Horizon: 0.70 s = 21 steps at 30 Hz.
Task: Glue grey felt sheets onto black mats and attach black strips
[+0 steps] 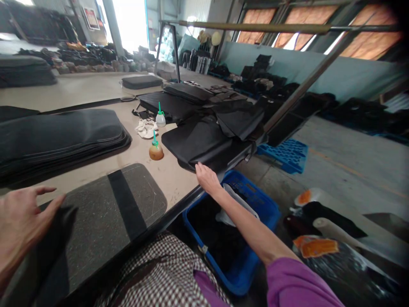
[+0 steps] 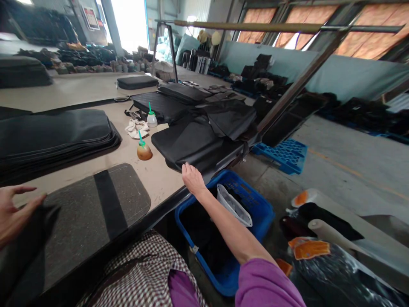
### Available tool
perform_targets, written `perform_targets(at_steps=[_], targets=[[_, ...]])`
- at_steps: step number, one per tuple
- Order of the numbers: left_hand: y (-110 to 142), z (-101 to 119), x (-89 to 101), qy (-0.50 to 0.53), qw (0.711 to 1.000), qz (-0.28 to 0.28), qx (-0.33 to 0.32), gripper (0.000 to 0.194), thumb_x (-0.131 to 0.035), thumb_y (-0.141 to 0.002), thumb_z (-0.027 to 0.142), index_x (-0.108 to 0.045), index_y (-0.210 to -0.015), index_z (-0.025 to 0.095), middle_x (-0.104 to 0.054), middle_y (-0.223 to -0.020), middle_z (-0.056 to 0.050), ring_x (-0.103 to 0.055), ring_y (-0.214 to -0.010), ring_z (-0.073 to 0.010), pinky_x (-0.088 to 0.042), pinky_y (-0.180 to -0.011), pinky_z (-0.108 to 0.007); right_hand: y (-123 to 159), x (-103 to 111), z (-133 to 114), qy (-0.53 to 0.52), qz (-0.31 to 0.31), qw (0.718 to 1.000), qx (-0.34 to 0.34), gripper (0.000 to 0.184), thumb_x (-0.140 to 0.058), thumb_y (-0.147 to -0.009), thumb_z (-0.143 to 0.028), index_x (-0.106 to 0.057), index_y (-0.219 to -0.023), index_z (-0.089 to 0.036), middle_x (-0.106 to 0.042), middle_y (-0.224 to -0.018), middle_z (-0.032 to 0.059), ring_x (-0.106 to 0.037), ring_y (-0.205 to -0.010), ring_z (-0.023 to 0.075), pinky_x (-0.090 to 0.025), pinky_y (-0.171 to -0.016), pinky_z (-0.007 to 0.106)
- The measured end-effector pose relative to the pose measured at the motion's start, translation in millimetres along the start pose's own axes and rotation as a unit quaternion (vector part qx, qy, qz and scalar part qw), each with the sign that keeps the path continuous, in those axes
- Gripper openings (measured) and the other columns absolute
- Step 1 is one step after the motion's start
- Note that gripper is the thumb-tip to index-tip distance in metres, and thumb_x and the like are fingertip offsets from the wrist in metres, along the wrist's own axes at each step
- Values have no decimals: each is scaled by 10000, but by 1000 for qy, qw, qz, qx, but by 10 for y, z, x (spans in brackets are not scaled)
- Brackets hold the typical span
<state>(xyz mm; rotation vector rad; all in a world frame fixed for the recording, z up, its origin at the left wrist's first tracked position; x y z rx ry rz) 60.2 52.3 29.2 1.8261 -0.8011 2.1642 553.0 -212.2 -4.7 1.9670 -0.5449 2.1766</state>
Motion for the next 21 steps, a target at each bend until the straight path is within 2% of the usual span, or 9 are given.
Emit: perform_targets(at_steps=[2, 5, 10, 15, 21], targets=[[21, 332, 132, -10, 999, 36, -28, 458, -339, -999, 580, -582, -1160, 227, -618, -996, -125, -537, -1063, -350, -430, -989, -516, -2, 103, 36, -7, -12, 1000, -7, 403, -433, -997, -39, -615, -1356, -68, -665, -1354, 250, -696, -1140, 287, -543, -940, 356], [44, 778, 195, 39, 994, 61, -87, 403, -377, -1007, 565, -574, -1157, 247, -609, -1107, -134, -521, -1187, -345, -404, -1076, -523, -69, 267, 98, -25, -23, 999, -19, 316, -455, -991, -45, -700, -1179, -112, -754, -1114, 199, -730, -1009, 278, -534, -855, 332], [73, 1301, 167, 112, 982, 65, -136, 347, -458, -999, 518, -601, -1150, 240, -562, -1169, -133, -528, -1182, -339, -427, -1064, -521, -367, 403, 131, -91, -17, 995, -35, 220, -560, -1025, -192, -734, -1158, -203, -781, -1124, 107, -718, -1072, 260, -499, -868, 313], [126, 1632, 136, 185, 969, 52, -155, 309, -510, -987, 487, -633, -1136, 247, -568, -1172, -114, -541, -1167, -326, -438, -1051, -516, -664, 373, 76, -178, -16, 983, -52, 146, -706, -939, -231, -764, -1071, -206, -800, -1055, 48, -725, -992, 208, -482, -829, 270], [175, 1801, 46, 237, 959, 39, -154, 271, -565, -963, 455, -661, -1130, 264, -582, -1181, -106, -534, -1171, -324, -454, -1045, -519, -764, 332, 89, -262, -22, 962, -66, 178, -826, -796, -254, -760, -944, -182, -762, -865, 2, -688, -810, 157, -429, -696, 231]])
Point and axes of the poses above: each hand's wrist, its own y-axis away from the middle knuckle, its own x-axis out of the back of the hand, z = x × y, the point moved 3 cm from there along -y, towards the middle knuckle
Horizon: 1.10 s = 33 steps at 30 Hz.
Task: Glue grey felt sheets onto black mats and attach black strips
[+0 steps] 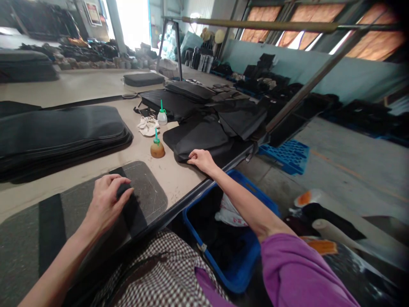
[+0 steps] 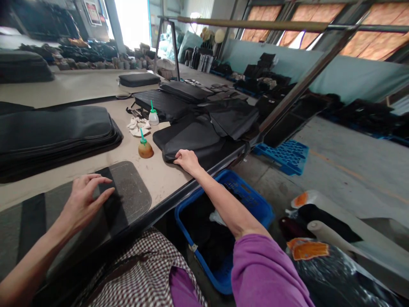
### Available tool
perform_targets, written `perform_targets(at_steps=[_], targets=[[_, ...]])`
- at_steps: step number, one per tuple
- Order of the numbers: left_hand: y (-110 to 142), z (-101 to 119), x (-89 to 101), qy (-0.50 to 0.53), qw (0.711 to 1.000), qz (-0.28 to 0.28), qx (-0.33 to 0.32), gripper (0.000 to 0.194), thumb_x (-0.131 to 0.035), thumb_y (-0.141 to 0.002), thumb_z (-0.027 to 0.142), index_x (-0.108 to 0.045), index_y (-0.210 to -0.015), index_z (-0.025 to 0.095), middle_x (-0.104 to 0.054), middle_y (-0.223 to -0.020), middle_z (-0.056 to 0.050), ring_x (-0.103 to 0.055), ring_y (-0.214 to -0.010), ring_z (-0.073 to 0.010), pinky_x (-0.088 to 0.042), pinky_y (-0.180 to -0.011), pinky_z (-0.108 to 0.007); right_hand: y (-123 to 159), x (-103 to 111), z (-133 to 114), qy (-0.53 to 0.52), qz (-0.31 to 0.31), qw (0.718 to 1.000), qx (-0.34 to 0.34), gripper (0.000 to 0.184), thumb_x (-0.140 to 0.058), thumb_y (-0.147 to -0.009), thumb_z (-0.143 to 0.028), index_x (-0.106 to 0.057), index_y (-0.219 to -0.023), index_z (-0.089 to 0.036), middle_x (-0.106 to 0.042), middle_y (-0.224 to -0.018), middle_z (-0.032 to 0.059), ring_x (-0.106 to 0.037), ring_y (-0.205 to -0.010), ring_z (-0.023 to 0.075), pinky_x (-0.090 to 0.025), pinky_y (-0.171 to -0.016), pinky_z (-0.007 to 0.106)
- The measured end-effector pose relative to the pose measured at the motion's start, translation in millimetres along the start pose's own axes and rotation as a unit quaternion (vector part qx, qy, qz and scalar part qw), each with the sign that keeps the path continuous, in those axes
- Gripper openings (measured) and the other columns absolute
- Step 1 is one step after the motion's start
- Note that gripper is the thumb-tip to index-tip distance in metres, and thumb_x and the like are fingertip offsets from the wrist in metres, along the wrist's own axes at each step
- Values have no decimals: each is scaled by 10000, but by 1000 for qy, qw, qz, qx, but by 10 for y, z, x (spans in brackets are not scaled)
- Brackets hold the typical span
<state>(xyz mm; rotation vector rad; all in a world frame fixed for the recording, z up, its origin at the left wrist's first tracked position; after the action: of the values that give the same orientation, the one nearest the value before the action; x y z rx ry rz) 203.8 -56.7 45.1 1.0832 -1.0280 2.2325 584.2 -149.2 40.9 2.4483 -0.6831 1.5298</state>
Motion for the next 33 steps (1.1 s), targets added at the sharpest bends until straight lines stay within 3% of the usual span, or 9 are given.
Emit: perform_targets(at_steps=[4, 9, 13, 15, 18, 24, 29, 33], targets=[[-52, 75, -125, 22, 1000, -9, -5, 248, -578, -965, 427, -654, -1132, 259, -581, -1192, -103, -532, -1161, -313, -456, -1038, -512, -45, -22, 58, -35, -13, 999, -13, 236, -873, -730, -315, -712, -838, -181, -706, -786, -24, -627, -726, 133, -370, -620, 226], [-193, 292, -314, 54, 998, -26, -15, 212, -588, -962, 379, -653, -1127, 263, -592, -1192, -93, -531, -1158, -294, -460, -1040, -504, -180, -50, 123, -66, -66, 995, -24, 350, -852, -746, -461, -656, -728, -171, -621, -650, -44, -531, -602, 105, -354, -550, 225], [-234, 418, -406, 76, 996, -40, -29, 184, -595, -967, 359, -648, -1118, 269, -593, -1211, -86, -528, -1164, -284, -462, -1044, -504, -200, -30, 170, -72, -133, 988, -12, 170, -830, -760, -270, -726, -825, -153, -672, -679, -25, -568, -569, 96, -427, -545, 203], [-217, 423, -427, 83, 995, -49, -36, 180, -592, -974, 364, -647, -1116, 268, -591, -1220, -87, -522, -1179, -286, -461, -1048, -507, -120, 3, 208, -58, -146, 988, -5, 195, -829, -717, -152, -752, -896, -161, -719, -751, -12, -631, -627, 109, -464, -585, 197], [-178, 382, -443, 87, 994, -57, -34, 185, -587, -980, 371, -651, -1118, 265, -593, -1223, -90, -518, -1192, -289, -459, -1052, -515, 128, 32, 264, -16, -133, 991, 2, 267, -820, -689, -85, -762, -924, -199, -754, -825, -14, -695, -769, 147, -498, -697, 214], [-170, 378, -484, 89, 993, -72, -35, 192, -587, -976, 384, -667, -1105, 265, -607, -1214, -86, -536, -1191, -287, -468, -1057, -509, 590, -64, 275, 23, -39, 999, -15, 242, -630, -877, -126, -754, -1058, -226, -776, -1101, 43, -701, -1060, 200, -500, -907, 278], [-218, 448, -499, 91, 992, -78, -40, 189, -583, -975, 376, -674, -1102, 268, -619, -1210, -84, -540, -1182, -285, -476, -1045, -499, 435, -68, 311, -50, -7, 997, -55, 186, -723, -816, -172, -755, -998, -186, -775, -910, 25, -717, -880, 173, -516, -823, 261], [-296, 518, -560, 96, 991, -83, -50, 187, -580, -979, 362, -665, -1115, 265, -609, -1213, -88, -534, -1182, -284, -482, -1034, -495, 176, -23, 345, -145, -53, 985, -73, 206, -850, -731, -259, -751, -884, -161, -740, -785, 12, -678, -721, 141, -503, -661, 224]])
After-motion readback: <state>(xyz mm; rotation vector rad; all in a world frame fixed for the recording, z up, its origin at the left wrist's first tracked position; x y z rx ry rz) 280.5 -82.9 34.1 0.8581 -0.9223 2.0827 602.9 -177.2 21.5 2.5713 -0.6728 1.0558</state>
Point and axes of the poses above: each hand's wrist, its own y-axis away from the middle knuckle, its own x-axis out of the back of the hand, z = x × y, the point moved 3 cm from there along -y, towards the middle knuckle
